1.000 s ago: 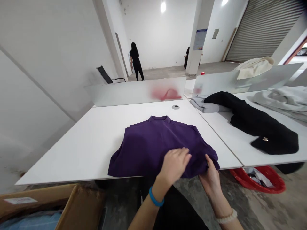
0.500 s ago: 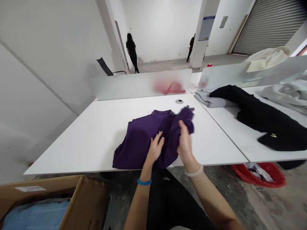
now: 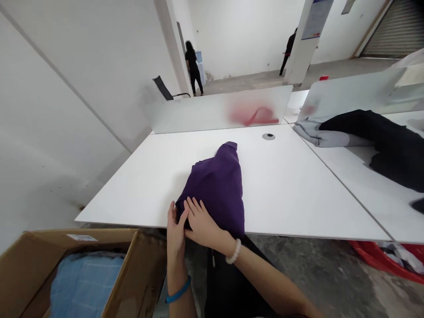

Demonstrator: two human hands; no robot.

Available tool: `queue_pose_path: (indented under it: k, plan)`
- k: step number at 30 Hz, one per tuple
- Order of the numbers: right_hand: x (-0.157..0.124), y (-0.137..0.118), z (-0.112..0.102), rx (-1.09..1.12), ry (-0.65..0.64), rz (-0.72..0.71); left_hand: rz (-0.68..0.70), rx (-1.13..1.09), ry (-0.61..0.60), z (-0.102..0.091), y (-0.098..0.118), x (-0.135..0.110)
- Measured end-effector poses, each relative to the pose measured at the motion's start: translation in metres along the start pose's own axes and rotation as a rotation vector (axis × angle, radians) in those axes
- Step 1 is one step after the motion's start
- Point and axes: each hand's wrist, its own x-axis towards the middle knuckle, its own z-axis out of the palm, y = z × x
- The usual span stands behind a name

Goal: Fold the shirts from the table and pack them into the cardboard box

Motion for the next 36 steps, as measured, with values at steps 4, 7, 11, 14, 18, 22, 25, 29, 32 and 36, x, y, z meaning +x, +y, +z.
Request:
queue_pose_path:
  k: [4, 7, 11, 14, 18, 22, 25, 29, 32, 36]
  plan:
    - [-0.041, 0.002, -0.031, 0.089, 0.093, -0.151, 0.125, 0.100, 0.031, -0.003, -0.009, 0.004]
    - [-0.073, 0.004, -0.045, 0.035, 0.248, -0.105, 0.259, 0.195, 0.125, -0.011, -0.012, 0.005]
    - [-0.095, 0.019, -0.052, -0.098, 0.324, 0.097, 0.356, 0.335, 0.256, -0.013, 0.000, -0.002]
    - [-0.097, 0.032, -0.047, -0.160, 0.232, 0.151, 0.395, 0.470, 0.193, -0.005, 0.009, -0.008]
    - [-0.092, 0.040, -0.038, -0.191, 0.105, 0.160, 0.417, 0.662, 0.017, 0.011, 0.002, -0.005]
    - [-0.093, 0.044, -0.042, -0.154, 0.009, 0.153, 0.454, 0.611, 0.052, 0.016, -0.010, -0.001]
    - [-0.101, 0.047, -0.053, -0.104, -0.062, 0.133, 0.419, 0.531, 0.012, 0.006, -0.009, -0.012]
    - [-0.132, 0.048, -0.079, -0.002, -0.146, 0.094, 0.320, 0.527, -0.068, -0.025, -0.010, -0.052]
    - [-0.157, 0.051, -0.109, 0.128, -0.226, 0.048, 0.095, 0.500, -0.123, -0.054, -0.013, -0.079]
    - [-0.151, 0.064, -0.141, 0.403, -0.278, 0.038, 0.100, 0.561, 0.022, -0.064, 0.002, -0.075]
